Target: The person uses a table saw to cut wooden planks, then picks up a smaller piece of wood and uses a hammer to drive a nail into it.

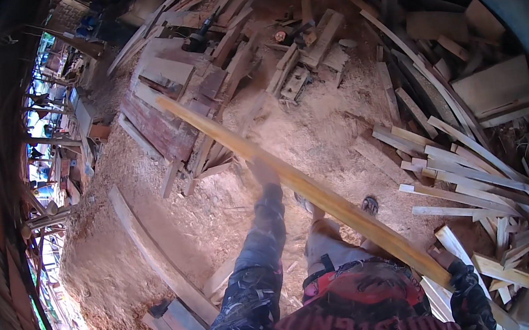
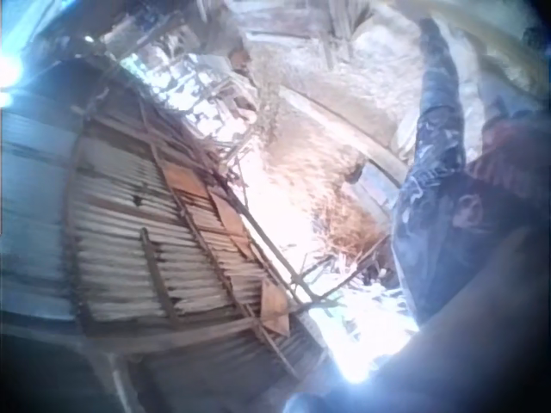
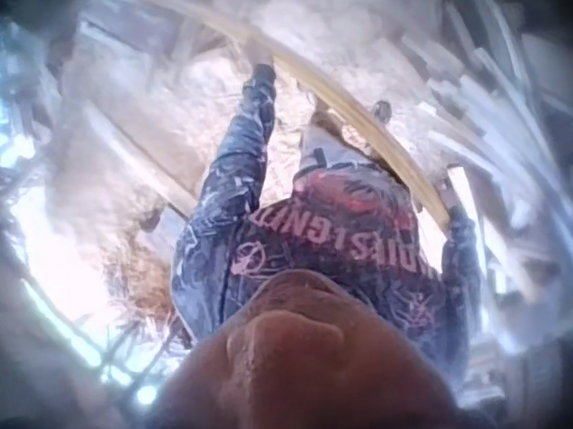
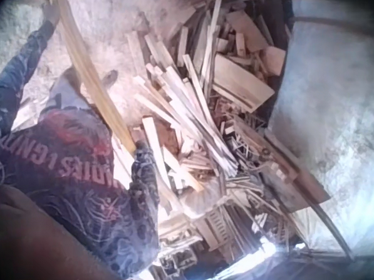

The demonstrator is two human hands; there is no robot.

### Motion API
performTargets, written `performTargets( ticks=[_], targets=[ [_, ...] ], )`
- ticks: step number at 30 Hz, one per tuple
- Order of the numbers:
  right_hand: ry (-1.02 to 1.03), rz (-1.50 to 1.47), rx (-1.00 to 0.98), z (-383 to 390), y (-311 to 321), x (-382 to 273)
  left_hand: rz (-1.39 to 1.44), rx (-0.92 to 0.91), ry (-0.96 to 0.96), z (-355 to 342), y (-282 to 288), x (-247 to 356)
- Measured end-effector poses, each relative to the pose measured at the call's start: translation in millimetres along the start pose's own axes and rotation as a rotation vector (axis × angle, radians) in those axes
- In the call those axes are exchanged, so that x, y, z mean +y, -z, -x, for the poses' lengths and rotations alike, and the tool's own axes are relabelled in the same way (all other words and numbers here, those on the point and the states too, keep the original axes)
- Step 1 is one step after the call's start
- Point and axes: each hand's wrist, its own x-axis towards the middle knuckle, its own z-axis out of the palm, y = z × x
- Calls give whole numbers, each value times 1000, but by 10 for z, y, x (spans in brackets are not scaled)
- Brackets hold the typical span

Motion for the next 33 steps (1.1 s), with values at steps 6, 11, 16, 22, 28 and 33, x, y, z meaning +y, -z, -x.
performTargets(
  ticks=[6, 11, 16, 22, 28, 33],
  targets=[
    [93, 99, 34, -41, 179, -587, -114, -24, 4, -759, 219, -115],
    [55, 49, 66, -268, -101, -472, -129, -66, 4, -669, 79, -10],
    [58, 46, 99, -400, -243, -301, -124, -53, 41, -599, 1, 64],
    [164, 120, 62, -339, -20, -517, -55, 61, 7, -659, 22, 110],
    [145, 93, 74, -297, 68, -658, -38, -5, 24, -725, 27, 187],
    [104, 47, 24, -174, 381, -971, -74, -7, 27, -1083, 86, 53]
  ],
)
